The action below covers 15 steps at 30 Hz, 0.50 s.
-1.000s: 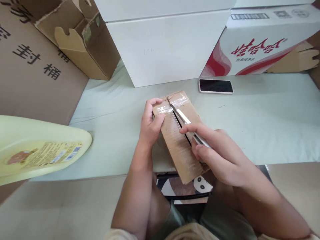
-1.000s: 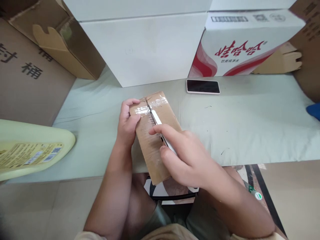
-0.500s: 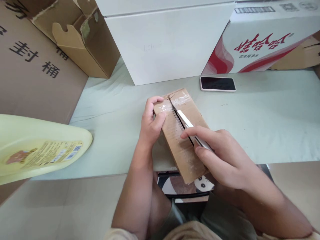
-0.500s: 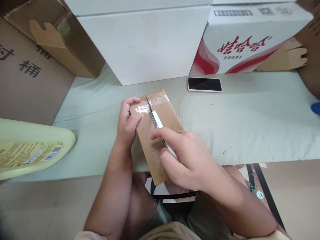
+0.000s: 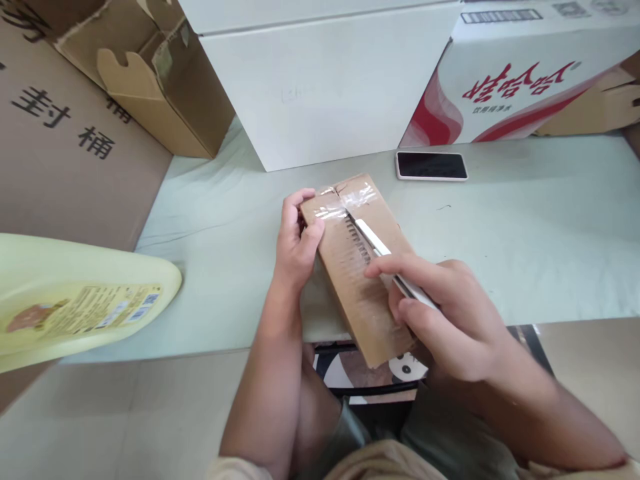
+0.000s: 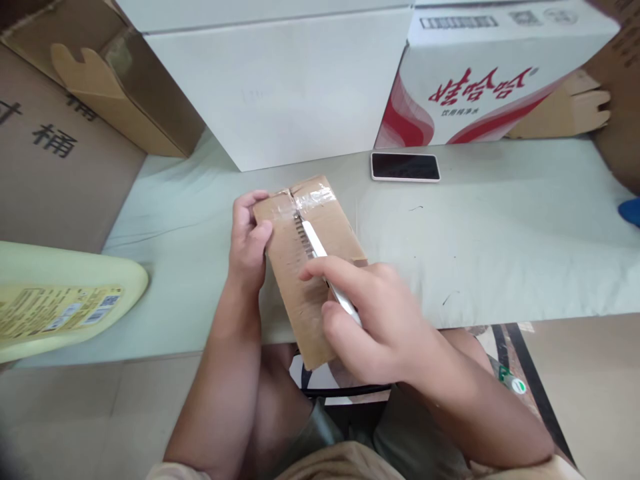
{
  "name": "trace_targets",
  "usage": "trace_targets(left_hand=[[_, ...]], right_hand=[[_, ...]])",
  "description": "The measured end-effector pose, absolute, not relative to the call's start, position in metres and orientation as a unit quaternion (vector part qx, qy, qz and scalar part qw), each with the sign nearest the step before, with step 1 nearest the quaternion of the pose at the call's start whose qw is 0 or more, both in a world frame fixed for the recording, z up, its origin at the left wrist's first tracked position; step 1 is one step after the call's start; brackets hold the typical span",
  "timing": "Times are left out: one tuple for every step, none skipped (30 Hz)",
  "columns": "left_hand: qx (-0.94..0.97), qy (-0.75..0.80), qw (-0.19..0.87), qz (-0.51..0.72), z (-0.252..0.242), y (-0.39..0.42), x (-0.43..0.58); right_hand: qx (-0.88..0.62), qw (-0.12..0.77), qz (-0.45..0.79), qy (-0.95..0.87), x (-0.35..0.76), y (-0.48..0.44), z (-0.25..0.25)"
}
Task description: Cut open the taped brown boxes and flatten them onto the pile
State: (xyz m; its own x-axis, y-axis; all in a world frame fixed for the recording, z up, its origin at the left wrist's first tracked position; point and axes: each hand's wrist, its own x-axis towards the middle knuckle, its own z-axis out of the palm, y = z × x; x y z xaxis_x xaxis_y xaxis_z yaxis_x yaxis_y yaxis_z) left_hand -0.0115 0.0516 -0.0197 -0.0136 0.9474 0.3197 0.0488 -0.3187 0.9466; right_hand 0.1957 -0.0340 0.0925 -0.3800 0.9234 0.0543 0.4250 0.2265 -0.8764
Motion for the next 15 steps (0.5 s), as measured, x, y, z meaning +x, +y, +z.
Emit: trace_targets(left_hand=[[0.581,0.428,0.396,0.568,-0.02,0.052,-0.012],[0.582,0.429,0.394,0.568,-0.019,0.052,-0.012],[0.579,0.432,0.39,0.571,-0.019,0.052,-0.013],[0.573,0.435,0.388,0.576,-0.019,0.053,-0.013],[0.561,0.44,0.389,0.584,-0.018,0.053,-0.013],[0.544,0.442,0.395,0.594,-0.017,0.053,-0.013],[0.526,0.44,0.407,0.603,-0.016,0.053,-0.013],[0.506,0.433,0.424,0.614,-0.015,0.053,-0.013],[0.486,0.422,0.443,0.625,-0.013,0.053,-0.013],[0.468,0.41,0.459,0.634,-0.011,0.053,-0.012],[0.451,0.401,0.469,0.644,-0.008,0.052,-0.011],[0.437,0.397,0.474,0.653,-0.006,0.051,-0.009],[0.423,0.399,0.474,0.661,-0.003,0.05,-0.007],[0.411,0.405,0.473,0.666,-0.001,0.049,-0.005],[0.4,0.412,0.471,0.669,0.001,0.049,-0.004]], right_hand=[[-0.454,0.319,0.408,-0.725,0.197,-0.035,0.091],[-0.439,0.331,0.41,-0.728,0.199,-0.035,0.09],[-0.424,0.338,0.416,-0.73,0.2,-0.036,0.09],[-0.414,0.342,0.424,-0.729,0.201,-0.038,0.089],[-0.407,0.343,0.436,-0.726,0.203,-0.04,0.089],[-0.405,0.346,0.447,-0.719,0.204,-0.043,0.089],[-0.405,0.351,0.456,-0.71,0.204,-0.046,0.089],[-0.408,0.363,0.462,-0.699,0.206,-0.05,0.089],[-0.413,0.383,0.46,-0.686,0.207,-0.054,0.088],[-0.417,0.409,0.452,-0.674,0.208,-0.057,0.087],[-0.421,0.439,0.438,-0.662,0.211,-0.058,0.085],[-0.425,0.469,0.419,-0.651,0.214,-0.057,0.082],[-0.434,0.496,0.396,-0.64,0.218,-0.053,0.078],[-0.449,0.51,0.376,-0.63,0.223,-0.047,0.072],[-0.472,0.508,0.36,-0.625,0.228,-0.038,0.065]])
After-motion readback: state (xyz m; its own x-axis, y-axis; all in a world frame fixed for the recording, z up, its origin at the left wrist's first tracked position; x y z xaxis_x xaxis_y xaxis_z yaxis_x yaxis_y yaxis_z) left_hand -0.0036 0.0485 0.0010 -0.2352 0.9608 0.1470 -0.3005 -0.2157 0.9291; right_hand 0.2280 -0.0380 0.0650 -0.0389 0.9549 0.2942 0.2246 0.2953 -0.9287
